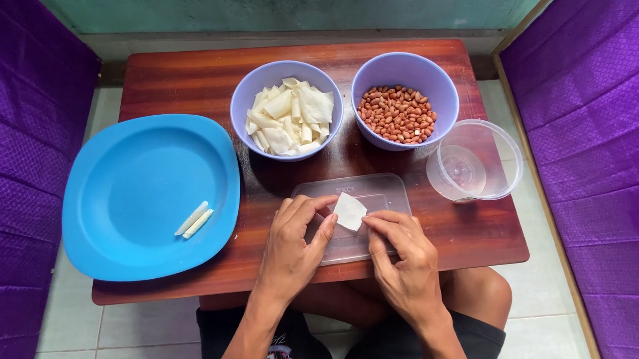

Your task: The person is manually wrapping peanuts and sliced ingredients into small square wrappers to create individual food rolls.

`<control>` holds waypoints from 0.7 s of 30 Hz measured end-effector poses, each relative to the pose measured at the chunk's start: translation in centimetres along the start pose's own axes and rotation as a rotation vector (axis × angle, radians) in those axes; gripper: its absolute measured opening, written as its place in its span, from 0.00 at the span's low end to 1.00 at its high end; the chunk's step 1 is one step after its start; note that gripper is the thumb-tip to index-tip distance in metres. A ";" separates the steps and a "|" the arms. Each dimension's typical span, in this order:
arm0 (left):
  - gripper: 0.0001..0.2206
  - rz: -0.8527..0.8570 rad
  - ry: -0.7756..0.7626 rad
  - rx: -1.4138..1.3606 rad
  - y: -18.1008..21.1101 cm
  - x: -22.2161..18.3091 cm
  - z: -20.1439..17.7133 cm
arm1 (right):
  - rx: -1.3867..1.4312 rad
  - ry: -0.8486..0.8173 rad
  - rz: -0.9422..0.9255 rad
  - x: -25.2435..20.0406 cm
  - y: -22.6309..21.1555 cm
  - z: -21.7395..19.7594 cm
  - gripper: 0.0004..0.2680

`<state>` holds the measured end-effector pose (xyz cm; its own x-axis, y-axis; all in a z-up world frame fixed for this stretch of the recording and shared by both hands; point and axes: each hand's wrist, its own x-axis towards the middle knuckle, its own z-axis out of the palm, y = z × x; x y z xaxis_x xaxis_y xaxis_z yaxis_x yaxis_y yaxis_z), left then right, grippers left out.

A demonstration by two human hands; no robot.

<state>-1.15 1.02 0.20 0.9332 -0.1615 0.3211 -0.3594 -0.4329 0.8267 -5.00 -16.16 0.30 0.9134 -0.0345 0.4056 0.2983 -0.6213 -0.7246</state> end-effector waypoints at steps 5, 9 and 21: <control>0.13 0.084 -0.006 0.025 -0.3 0.1 0.3 | 0.070 -0.008 0.037 -0.3 -0.4 -0.1 0.08; 0.08 0.156 0.056 0.007 1.3 1.4 -0.2 | 0.116 0.010 0.036 0.8 -0.9 -1.8 0.08; 0.13 0.286 -0.028 0.307 -0.4 13.1 2.8 | -0.171 -0.174 -0.078 15.2 3.0 -5.0 0.06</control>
<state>11.27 -3.44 2.80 0.7970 -0.3357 0.5020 -0.5900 -0.6104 0.5285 8.36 -22.42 7.05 0.9277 0.1448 0.3440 0.3322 -0.7406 -0.5841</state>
